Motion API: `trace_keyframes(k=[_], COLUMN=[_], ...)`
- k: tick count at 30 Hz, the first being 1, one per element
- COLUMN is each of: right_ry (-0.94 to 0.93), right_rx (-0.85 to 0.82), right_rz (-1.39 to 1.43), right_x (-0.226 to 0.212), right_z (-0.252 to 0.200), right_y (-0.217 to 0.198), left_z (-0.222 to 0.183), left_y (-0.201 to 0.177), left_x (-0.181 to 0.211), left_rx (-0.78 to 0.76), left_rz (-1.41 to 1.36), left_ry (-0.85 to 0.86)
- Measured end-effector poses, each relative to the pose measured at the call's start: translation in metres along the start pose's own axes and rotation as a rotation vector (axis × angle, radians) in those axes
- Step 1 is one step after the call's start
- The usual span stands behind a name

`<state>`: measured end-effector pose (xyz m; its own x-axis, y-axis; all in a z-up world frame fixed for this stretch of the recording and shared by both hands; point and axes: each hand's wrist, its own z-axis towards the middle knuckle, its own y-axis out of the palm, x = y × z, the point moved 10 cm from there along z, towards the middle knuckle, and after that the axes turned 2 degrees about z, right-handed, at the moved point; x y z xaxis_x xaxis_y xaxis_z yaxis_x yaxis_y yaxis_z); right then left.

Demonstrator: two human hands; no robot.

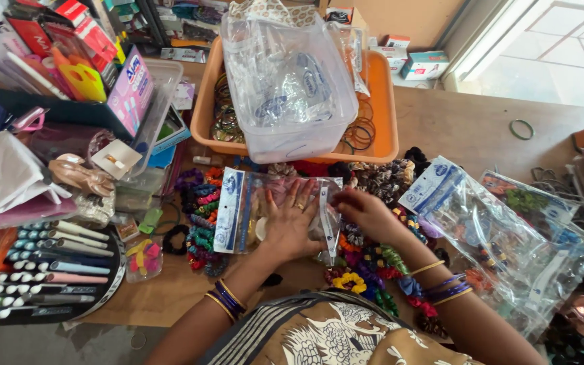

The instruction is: The person sorts through a large pile of colorful scrunchies on a table, picking them up and placing them into small plastic bags. They continue to organize the hair accessories by handling various colors and textures, occasionally reaching into a plastic bin for more items.

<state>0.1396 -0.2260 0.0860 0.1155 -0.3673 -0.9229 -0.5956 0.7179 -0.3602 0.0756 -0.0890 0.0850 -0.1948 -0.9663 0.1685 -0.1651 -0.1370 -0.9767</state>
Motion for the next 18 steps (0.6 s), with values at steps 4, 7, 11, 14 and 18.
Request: trace_keyframes(k=[4, 7, 11, 14, 18], right_ry=[-0.307, -0.449, -0.318, -0.211, -0.216], right_rx=[0.073, 0.081, 0.091, 0.117, 0.158], right_rz=[-0.449, -0.648, -0.773, -0.770, -0.688], right_x=[-0.049, -0.077, -0.072, -0.067, -0.066], right_z=[-0.007, -0.007, 0.001, 0.005, 0.003], right_y=[0.012, 0.024, 0.029, 0.024, 0.020], left_z=[0.001, 0.002, -0.016, -0.046, -0.060], left_y=[-0.003, 0.016, -0.017, -0.044, -0.017], left_x=[-0.002, -0.016, -0.022, 0.007, 0.047], left_rx=[-0.082, -0.146, 0.348, 0.477, 0.286], left_rz=[0.007, -0.013, -0.530, -0.499, -0.045], left_ry=[-0.030, -0.052, 0.133, 0.386, 0.596])
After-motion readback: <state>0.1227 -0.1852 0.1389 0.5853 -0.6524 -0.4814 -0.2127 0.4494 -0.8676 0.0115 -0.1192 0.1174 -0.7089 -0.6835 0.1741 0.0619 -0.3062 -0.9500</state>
